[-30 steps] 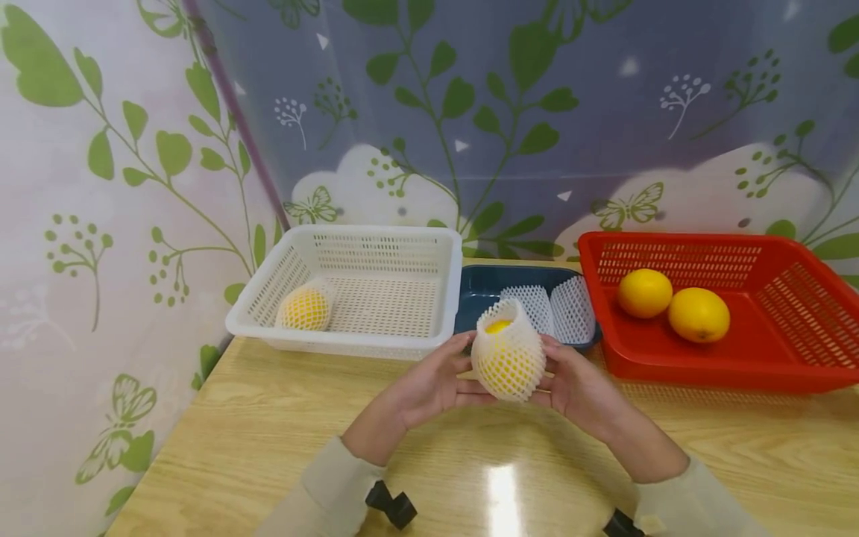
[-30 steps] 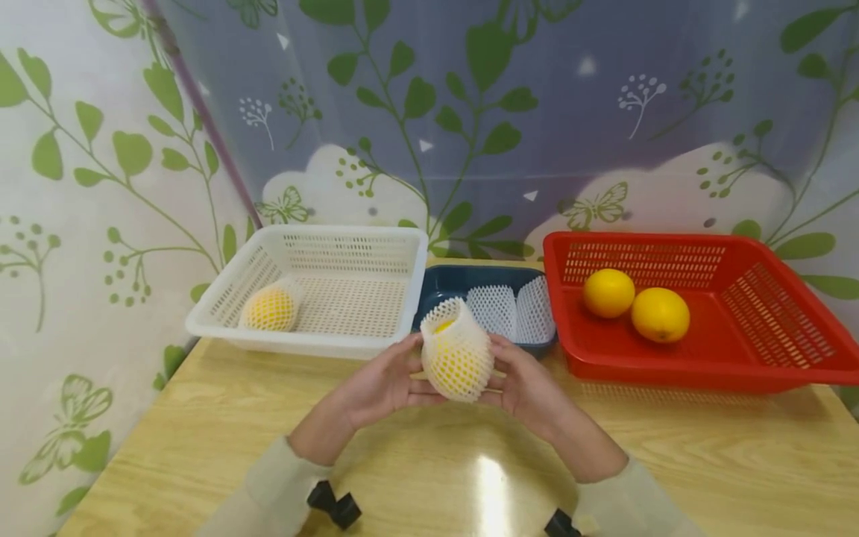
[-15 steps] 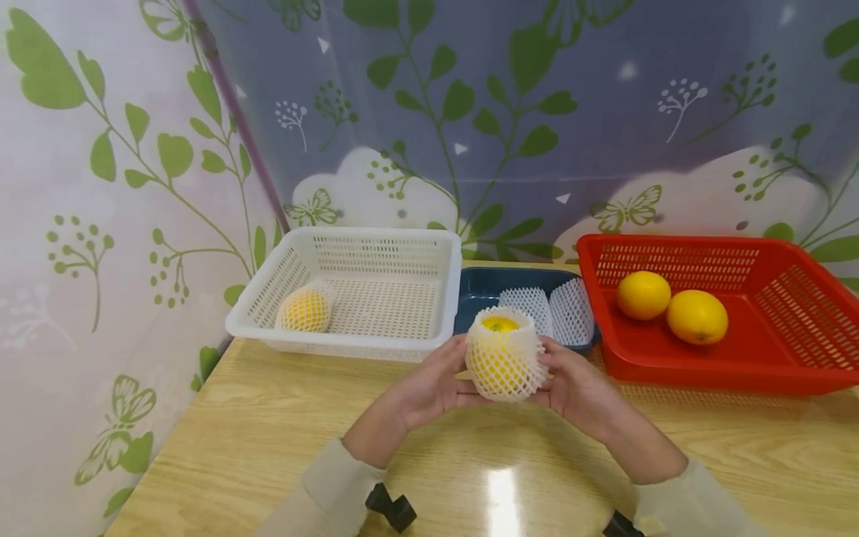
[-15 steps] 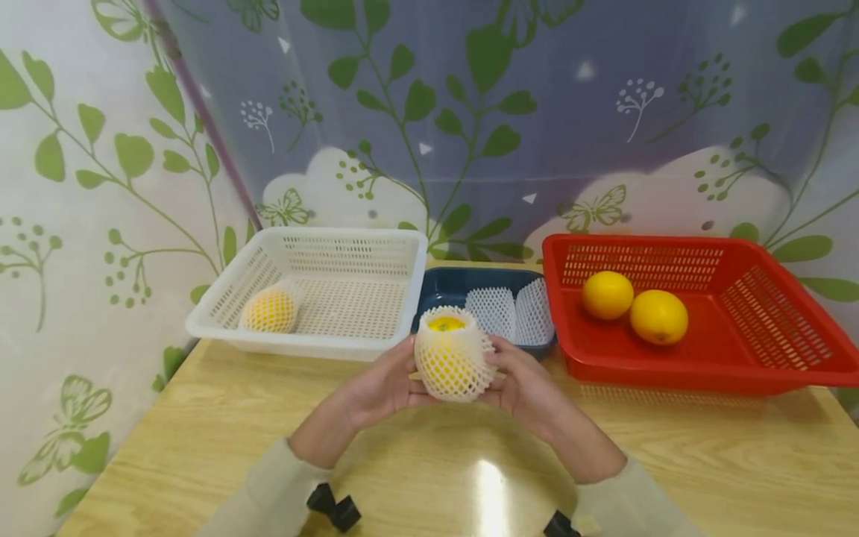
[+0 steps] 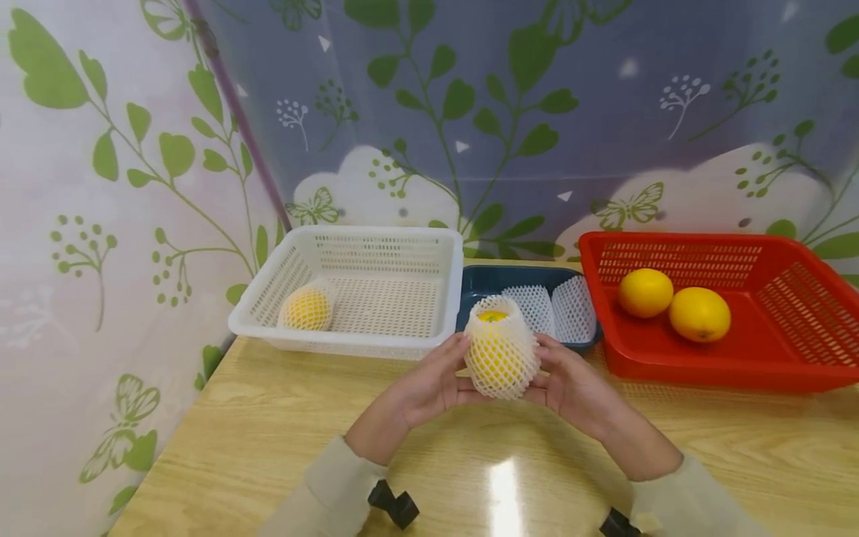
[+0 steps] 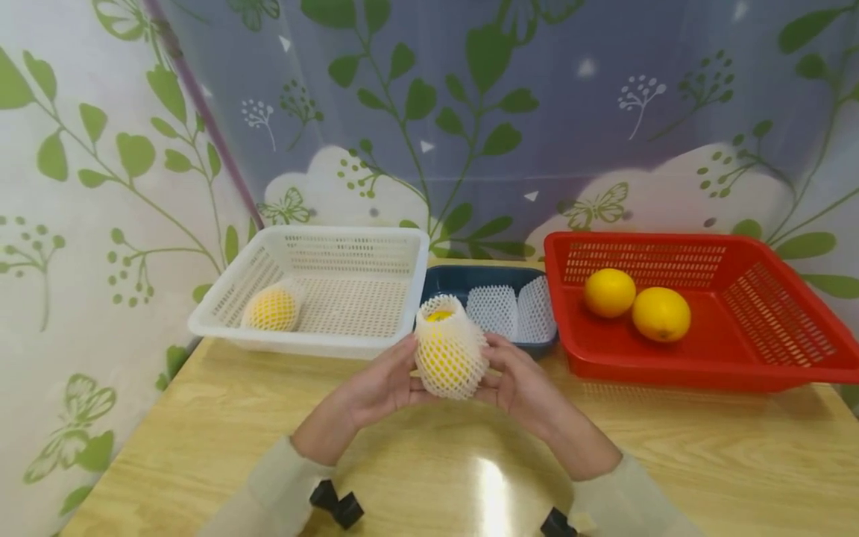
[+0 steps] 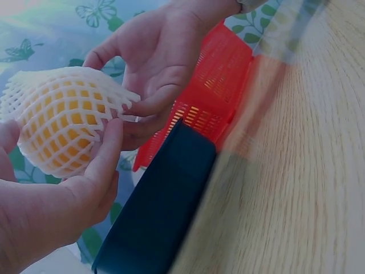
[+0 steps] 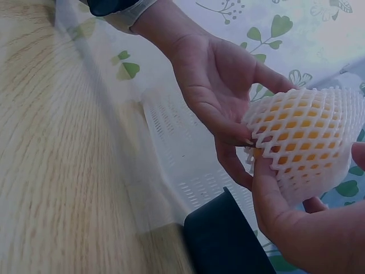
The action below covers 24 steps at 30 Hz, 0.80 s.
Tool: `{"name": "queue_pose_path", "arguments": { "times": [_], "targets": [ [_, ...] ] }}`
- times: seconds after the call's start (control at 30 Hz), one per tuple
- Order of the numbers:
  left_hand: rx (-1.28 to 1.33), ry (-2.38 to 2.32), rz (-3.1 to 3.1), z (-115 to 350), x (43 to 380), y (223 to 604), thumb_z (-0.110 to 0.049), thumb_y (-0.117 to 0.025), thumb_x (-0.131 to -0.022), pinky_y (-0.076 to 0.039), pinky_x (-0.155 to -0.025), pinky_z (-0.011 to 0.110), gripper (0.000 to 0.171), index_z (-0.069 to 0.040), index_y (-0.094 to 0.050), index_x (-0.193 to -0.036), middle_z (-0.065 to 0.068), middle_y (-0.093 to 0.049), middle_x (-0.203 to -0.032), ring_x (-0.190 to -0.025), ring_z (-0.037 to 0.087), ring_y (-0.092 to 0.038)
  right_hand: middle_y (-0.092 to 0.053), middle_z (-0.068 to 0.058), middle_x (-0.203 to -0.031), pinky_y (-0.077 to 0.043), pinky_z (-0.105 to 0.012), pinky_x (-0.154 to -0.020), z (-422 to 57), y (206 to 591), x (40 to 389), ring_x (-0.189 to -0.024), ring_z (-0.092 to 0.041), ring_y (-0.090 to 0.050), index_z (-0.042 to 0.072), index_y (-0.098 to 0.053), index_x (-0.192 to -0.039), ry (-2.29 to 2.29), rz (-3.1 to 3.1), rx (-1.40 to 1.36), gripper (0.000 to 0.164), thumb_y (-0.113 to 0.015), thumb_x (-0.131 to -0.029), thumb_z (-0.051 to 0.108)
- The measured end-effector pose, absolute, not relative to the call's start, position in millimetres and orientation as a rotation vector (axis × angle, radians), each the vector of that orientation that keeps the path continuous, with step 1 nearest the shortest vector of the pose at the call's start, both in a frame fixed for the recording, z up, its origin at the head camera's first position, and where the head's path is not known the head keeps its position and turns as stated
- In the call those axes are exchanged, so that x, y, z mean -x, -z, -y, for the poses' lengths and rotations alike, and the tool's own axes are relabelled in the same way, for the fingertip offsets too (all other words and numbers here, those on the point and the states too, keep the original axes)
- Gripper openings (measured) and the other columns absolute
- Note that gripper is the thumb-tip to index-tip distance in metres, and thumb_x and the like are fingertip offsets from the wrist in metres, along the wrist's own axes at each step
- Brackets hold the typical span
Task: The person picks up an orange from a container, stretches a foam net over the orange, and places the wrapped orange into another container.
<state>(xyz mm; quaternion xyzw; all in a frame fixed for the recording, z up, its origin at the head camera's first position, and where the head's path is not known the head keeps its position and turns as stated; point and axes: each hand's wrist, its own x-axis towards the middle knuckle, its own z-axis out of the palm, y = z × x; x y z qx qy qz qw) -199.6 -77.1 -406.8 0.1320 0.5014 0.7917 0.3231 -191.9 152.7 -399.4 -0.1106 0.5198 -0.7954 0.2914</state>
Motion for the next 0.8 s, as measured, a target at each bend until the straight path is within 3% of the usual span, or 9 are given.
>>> {"name": "queue_pose_path", "arguments": {
  "times": [0.17, 0.43, 0.8],
  "targets": [
    [-0.368, -2.100, -1.297, 78.2, 200.5, 408.2, -0.039, -0.043, -0.094, -0.042, -0.093, 0.046, 0.056, -0.015, -0.024, -0.141, 0.017, -0.043, -0.129, -0.106, 0.033, -0.055, -0.046, -0.002, -0.124, -0.044, -0.039, -0.093, -152.4, 398.7, 192.8, -0.106, -0.021, -0.053, 0.017, -0.024, -0.134, 2.141, -1.363, 0.324, 0.037, -0.026, -0.099, 0.028],
    [-0.465, -2.090, -1.287, 78.1, 200.9, 409.2, -0.022, -0.042, -0.096, -0.034, -0.097, 0.053, 0.051, -0.013, -0.023, -0.141, 0.017, -0.049, -0.123, -0.100, 0.026, -0.059, -0.047, -0.001, -0.123, -0.045, -0.038, -0.091, -151.8, 399.8, 192.9, -0.105, -0.019, -0.053, 0.019, -0.025, -0.132, 2.154, -1.373, 0.309, 0.036, -0.025, -0.099, 0.032],
    [-0.466, -2.033, -1.360, 80.7, 201.6, 407.4, -0.035, -0.049, -0.092, -0.040, -0.095, 0.049, 0.060, -0.017, -0.022, -0.142, 0.019, -0.043, -0.131, -0.104, 0.027, -0.057, -0.048, -0.001, -0.117, -0.045, -0.038, -0.091, -147.1, 400.6, 188.6, -0.101, -0.019, -0.052, 0.018, -0.029, -0.125, 2.232, -1.299, 0.267, 0.028, -0.029, -0.099, 0.030]
  ]
}}
